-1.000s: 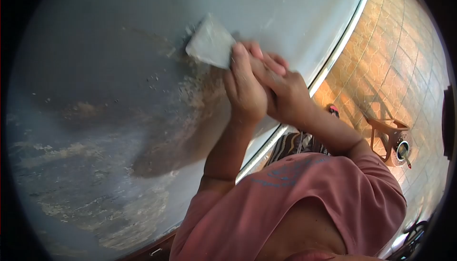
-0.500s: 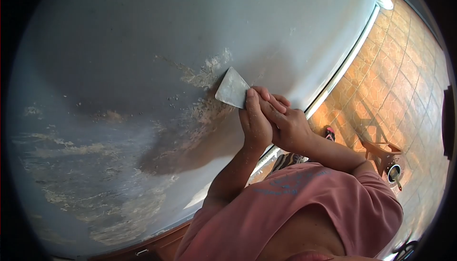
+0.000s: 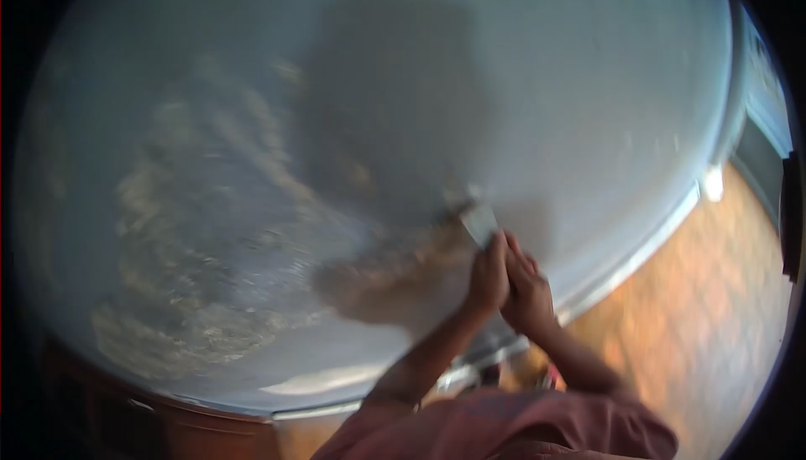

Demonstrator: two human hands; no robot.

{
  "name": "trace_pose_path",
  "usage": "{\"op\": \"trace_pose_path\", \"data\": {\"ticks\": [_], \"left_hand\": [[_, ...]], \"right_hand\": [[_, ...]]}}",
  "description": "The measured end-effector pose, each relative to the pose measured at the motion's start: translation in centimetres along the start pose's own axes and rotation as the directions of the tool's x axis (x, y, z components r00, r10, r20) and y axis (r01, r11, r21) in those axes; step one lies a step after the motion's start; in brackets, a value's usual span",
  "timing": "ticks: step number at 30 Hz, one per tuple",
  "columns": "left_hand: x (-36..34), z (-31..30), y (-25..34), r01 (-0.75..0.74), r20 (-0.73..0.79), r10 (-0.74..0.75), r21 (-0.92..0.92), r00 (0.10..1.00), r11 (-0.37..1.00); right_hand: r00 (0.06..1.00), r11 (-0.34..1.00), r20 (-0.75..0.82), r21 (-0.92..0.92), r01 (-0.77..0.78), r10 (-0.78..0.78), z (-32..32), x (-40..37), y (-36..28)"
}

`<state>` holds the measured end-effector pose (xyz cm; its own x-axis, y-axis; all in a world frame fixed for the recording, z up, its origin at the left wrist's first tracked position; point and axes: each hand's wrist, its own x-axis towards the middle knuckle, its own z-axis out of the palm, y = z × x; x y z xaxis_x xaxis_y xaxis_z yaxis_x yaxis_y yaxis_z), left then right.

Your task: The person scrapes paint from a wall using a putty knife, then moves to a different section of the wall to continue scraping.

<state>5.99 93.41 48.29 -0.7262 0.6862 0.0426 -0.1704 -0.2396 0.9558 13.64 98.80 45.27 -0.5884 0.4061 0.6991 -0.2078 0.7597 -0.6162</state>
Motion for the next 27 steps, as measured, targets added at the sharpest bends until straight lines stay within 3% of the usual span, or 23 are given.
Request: {"op": "trace_pose_path", "data": {"ticks": [3,6,9,10,16,19,22,24,27], "left_hand": [[0.8,0.1,0.1,-0.101,0.092,0.110,-0.097,0.990,0.990],[-0.4,0.6,1.0,0.036,0.083,-0.022,-0.171,0.996,0.985],[-2.3,2.5,3.7,-0.095,0.020,0.099,-0.144,0.995,0.985],[-2.7,2.5,3.1,-0.164,0.024,0.170,-0.145,0.985,0.976],[-1.6,-0.1,1.6,-0.118,-0.118,0.100,-0.157,0.988,0.981],[-2.2,0.3,2.5,-0.156,-0.093,0.148,-0.088,0.985,0.984],[-2.4,0.9,3.1,-0.248,-0.004,0.248,-0.086,0.969,0.965],[-1.5,0.7,4.5,-0.248,-0.059,0.241,-0.192,0.969,0.950],[-1.1,0.5,9.1,-0.324,-0.079,0.314,-0.274,0.946,0.906]], "right_hand": [[0.999,0.997,-0.014,0.067,0.037,-0.036,-1.0,0.9,-1.0],[0.999,0.978,0.042,0.207,0.001,-0.010,-2.4,1.7,-1.5],[0.995,0.976,0.005,0.196,0.099,-0.102,-2.9,1.8,-2.2],[0.979,0.975,-0.049,0.099,0.201,-0.197,-2.3,1.6,-1.9],[0.959,0.995,0.283,-0.103,0.015,0.015,-0.4,1.3,-2.0],[0.973,0.998,0.224,0.004,0.060,-0.059,-0.3,1.0,-1.6],[0.975,0.979,0.115,-0.041,0.198,-0.192,-0.8,1.4,-2.2],[0.960,0.956,0.052,-0.090,0.277,-0.274,-0.5,2.7,-2.1],[0.939,0.937,0.177,-0.138,0.322,-0.296,-1.2,6.7,-5.3]]}}
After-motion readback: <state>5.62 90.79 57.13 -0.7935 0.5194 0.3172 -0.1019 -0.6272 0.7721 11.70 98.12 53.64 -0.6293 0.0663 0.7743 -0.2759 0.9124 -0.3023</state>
